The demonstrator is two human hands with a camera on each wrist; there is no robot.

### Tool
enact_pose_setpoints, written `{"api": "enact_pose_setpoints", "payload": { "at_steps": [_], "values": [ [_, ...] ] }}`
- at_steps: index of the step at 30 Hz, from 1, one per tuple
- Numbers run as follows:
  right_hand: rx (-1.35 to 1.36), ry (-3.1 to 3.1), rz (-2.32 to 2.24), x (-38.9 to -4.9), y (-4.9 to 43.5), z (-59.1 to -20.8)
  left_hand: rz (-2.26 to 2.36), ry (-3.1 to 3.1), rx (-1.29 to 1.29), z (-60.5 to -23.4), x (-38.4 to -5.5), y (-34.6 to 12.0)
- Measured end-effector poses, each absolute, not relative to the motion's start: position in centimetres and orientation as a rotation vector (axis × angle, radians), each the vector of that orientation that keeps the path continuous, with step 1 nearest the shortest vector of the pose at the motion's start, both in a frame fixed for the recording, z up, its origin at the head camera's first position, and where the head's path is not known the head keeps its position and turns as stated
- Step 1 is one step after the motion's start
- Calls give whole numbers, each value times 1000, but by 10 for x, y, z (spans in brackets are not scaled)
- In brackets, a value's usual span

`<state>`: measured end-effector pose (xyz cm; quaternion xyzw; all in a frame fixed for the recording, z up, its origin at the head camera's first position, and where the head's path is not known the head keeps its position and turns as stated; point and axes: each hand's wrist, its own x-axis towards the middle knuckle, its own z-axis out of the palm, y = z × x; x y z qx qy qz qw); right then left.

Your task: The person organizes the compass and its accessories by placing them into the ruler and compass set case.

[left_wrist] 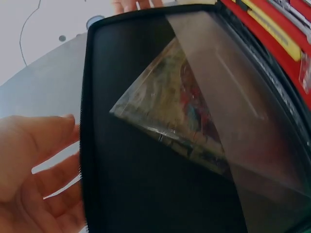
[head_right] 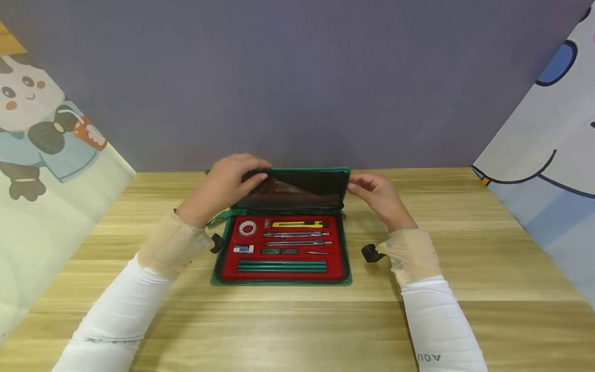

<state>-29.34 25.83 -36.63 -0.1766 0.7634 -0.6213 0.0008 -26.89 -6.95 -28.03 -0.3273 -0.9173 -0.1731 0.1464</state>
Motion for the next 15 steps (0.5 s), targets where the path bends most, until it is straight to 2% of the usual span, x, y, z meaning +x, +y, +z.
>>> {"api": "enact_pose_setpoints", "payload": {
  "at_steps": [8,11,15],
  "values": [
    [-397,2447,-1769,-296,277,-373,-486,-2747,-972,-280,-255,-64],
    [-325,2497,-1572,-297,282,-378,-476,-2786,-1003,-283,-248,-65],
    [-364,2579,-1312,-299,279,-385,-465,-2805,-1053,-290,-236,-68]
  ]
}}
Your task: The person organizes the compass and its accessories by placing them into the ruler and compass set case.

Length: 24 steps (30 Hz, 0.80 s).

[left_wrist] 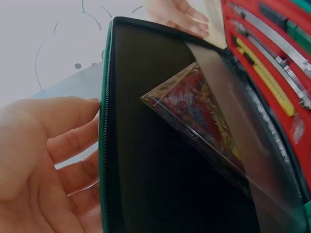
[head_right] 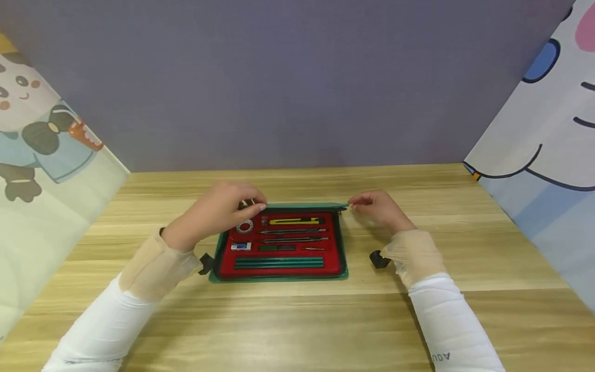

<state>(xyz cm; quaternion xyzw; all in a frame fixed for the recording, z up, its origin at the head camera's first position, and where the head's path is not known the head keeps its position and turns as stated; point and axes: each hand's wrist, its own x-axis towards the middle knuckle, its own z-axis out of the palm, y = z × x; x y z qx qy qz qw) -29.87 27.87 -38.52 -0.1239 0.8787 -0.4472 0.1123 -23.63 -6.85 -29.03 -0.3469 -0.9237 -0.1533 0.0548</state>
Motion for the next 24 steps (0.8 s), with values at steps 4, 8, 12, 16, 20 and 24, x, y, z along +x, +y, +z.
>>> {"api": "enact_pose_setpoints", "payload": {
  "at_steps": [4,8,12,16,20,24],
  "values": [
    [-473,2627,-1213,-303,270,-392,-456,-2802,-1106,-300,-223,-72],
    [-573,2655,-1165,-308,263,-397,-449,-2787,-1162,-312,-213,-72],
    [-592,2708,-1107,-313,259,-400,-412,-2785,-1224,-327,-206,-68],
    [-528,2723,-1069,-315,257,-400,-339,-2794,-1254,-342,-200,-63],
    [-457,2705,-1065,-314,256,-400,-297,-2794,-1249,-354,-196,-58],
    [-455,2729,-1079,-315,256,-400,-273,-2776,-1244,-365,-194,-56]
  ]
}}
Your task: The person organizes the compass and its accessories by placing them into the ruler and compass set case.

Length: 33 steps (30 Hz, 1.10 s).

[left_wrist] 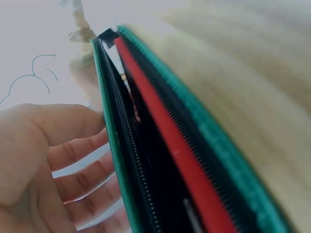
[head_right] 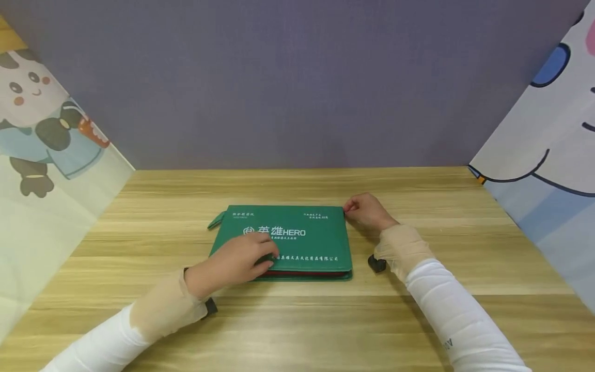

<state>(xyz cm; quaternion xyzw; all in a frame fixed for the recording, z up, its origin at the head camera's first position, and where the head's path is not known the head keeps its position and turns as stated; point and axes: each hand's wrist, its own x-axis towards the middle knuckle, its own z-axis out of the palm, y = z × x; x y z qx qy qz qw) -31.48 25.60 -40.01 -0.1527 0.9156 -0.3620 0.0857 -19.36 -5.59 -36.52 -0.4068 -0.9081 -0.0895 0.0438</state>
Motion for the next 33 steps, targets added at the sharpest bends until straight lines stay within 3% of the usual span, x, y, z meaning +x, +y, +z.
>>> {"api": "enact_pose_setpoints", "payload": {
  "at_steps": [13,33],
  "values": [
    [-490,2667,-1146,-317,260,-407,-210,-2839,-1197,-383,-186,-52],
    [-863,2776,-988,-327,266,-399,-221,-2865,-1158,-384,-197,-43]
  ]
}}
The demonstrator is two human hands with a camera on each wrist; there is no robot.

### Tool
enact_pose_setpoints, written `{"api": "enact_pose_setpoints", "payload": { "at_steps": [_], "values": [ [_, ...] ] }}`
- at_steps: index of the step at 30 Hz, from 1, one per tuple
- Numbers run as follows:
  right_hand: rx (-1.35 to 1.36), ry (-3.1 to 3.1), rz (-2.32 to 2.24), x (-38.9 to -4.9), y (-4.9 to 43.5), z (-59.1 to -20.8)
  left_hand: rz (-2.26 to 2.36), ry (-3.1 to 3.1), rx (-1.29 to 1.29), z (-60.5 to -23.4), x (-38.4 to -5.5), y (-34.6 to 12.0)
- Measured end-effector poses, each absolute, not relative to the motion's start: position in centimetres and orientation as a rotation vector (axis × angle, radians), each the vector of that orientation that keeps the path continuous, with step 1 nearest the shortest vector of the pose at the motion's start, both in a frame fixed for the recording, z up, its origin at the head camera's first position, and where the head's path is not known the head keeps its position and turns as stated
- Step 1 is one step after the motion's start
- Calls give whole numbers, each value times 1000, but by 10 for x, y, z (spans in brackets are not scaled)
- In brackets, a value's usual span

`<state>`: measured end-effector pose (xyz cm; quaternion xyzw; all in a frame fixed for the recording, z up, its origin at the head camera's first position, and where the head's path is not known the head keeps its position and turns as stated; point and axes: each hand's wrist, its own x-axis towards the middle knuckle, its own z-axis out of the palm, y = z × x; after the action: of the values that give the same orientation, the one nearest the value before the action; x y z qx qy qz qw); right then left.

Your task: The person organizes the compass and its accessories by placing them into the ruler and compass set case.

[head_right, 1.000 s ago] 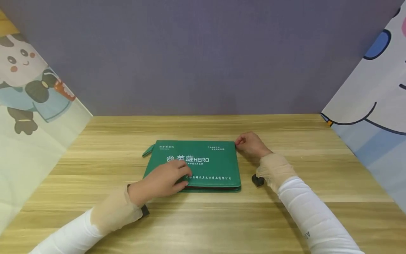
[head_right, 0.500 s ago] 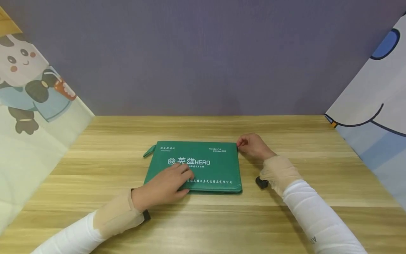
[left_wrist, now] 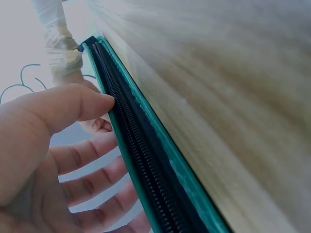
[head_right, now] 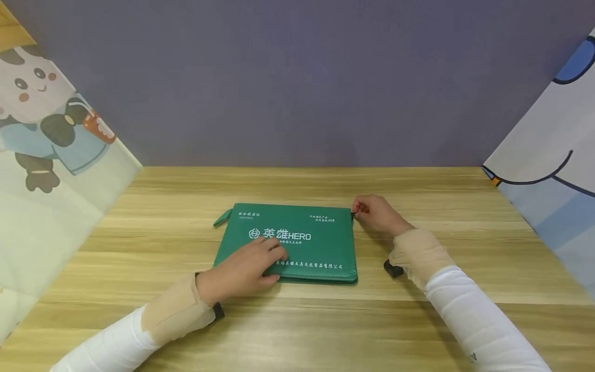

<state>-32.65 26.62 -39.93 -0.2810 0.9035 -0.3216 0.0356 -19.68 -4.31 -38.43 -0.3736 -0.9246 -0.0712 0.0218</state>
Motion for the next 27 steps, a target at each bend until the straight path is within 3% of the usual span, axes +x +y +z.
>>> {"api": "enact_pose_setpoints", "payload": {
  "at_steps": [13,27],
  "values": [
    [-879,2828,-860,-321,277,-399,-182,-2874,-1155,-383,-196,-42],
    [-918,2794,-823,-280,278,-399,-191,-2867,-1199,-384,-191,-44]
  ]
}}
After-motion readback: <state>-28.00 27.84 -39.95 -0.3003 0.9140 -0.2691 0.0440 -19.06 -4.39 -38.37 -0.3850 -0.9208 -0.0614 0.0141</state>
